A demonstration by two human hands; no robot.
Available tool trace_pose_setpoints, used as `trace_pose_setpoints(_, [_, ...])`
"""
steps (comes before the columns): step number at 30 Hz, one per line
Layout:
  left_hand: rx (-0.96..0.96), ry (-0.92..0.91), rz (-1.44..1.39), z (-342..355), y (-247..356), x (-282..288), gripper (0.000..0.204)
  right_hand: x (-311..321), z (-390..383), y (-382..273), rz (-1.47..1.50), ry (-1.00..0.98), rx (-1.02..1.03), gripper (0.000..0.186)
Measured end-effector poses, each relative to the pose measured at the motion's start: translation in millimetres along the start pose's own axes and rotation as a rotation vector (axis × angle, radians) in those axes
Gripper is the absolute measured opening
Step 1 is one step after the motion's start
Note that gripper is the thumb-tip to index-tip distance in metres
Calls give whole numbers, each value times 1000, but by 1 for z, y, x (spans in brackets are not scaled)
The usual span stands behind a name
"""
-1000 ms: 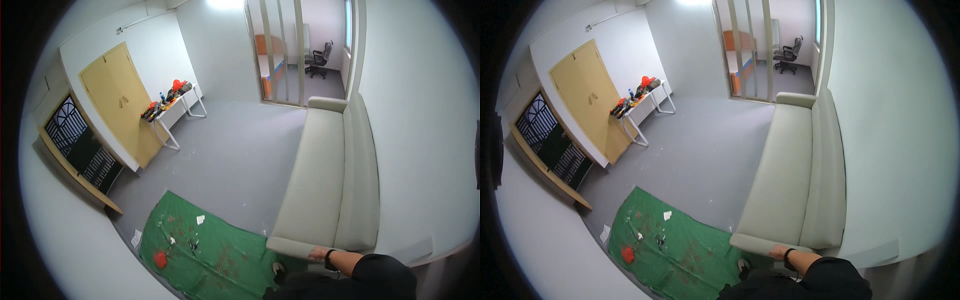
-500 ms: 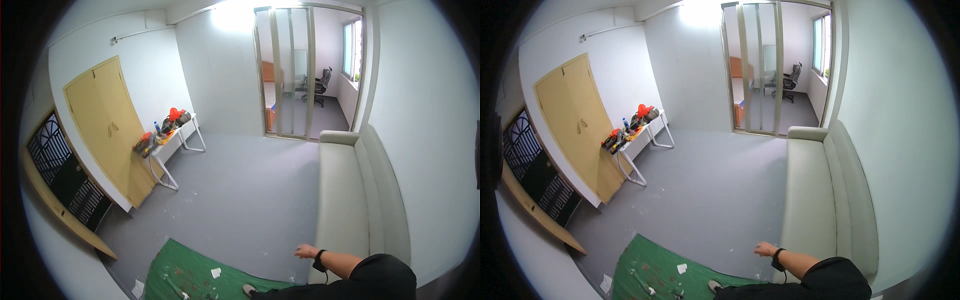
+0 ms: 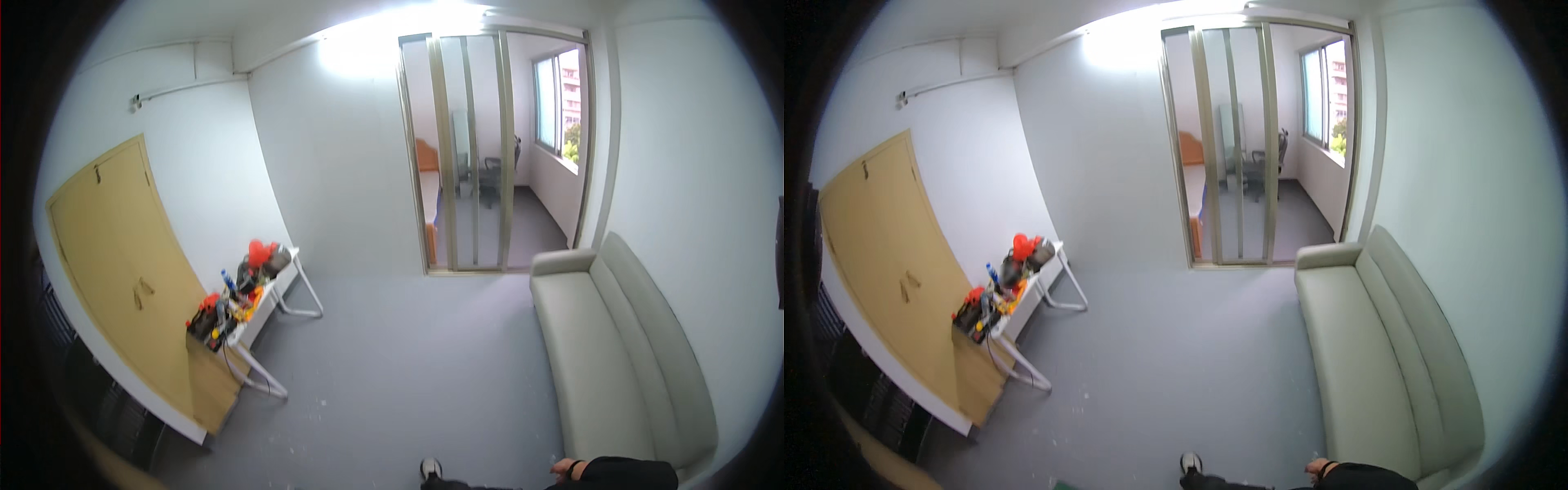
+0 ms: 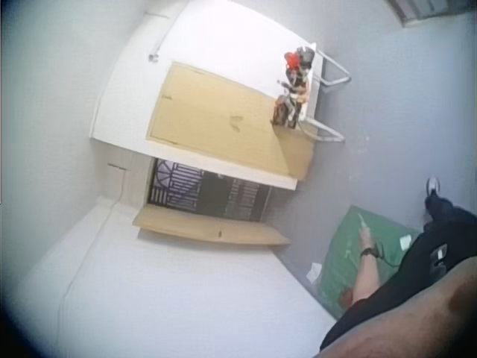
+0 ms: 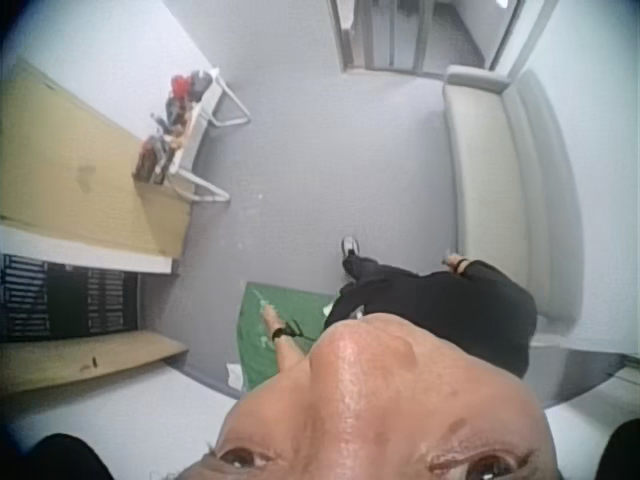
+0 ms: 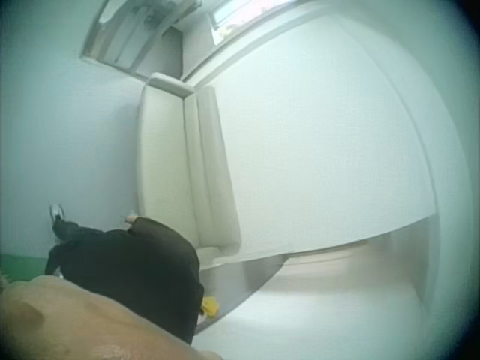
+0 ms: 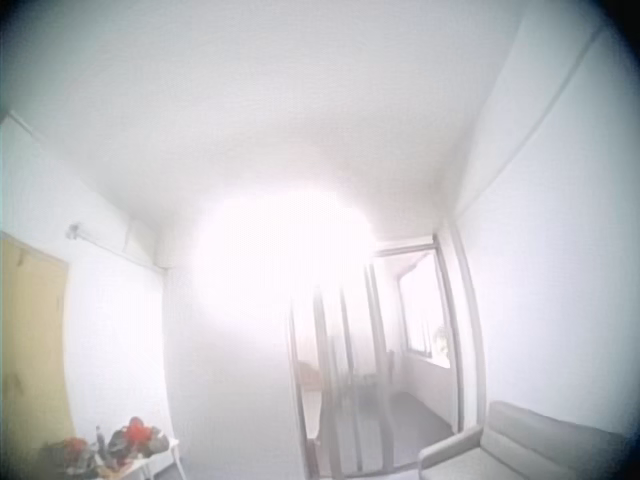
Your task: The person uses a utility knife to scrape and strip white sealant or trim from the edges of a sliding door frame and the adjacent wall, pulling away the loosened material by hand.
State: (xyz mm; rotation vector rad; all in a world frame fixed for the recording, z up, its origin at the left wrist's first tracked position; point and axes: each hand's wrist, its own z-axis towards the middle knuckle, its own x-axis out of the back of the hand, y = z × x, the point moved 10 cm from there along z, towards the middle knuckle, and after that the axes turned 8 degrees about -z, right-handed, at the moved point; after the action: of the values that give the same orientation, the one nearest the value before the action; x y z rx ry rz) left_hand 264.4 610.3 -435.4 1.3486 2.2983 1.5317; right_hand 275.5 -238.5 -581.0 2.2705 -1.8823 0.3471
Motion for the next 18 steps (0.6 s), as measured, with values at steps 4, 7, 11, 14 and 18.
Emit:
trace_pose_setpoints(4, [56,-192,-507,-31,176,-119,22,-42,-77,-187,-101,-55,49,41])
trace_pose_setpoints(7, [90,-356,-553,7,232,-184,18,-72,-67,-366,-611,30,510,42])
trace_pose_setpoints(11, [35,-428,-505,85,305,-258,21,-104,-185,-561,-534,97,605,43])
trace_pose_setpoints(14, [7,-414,-515,156,365,-297,27,-116,-213,-670,-384,75,795,41])
trace_pose_setpoints(18, [-22,-526,-411,252,462,-362,33,-121,-196,-742,-546,131,779,37])
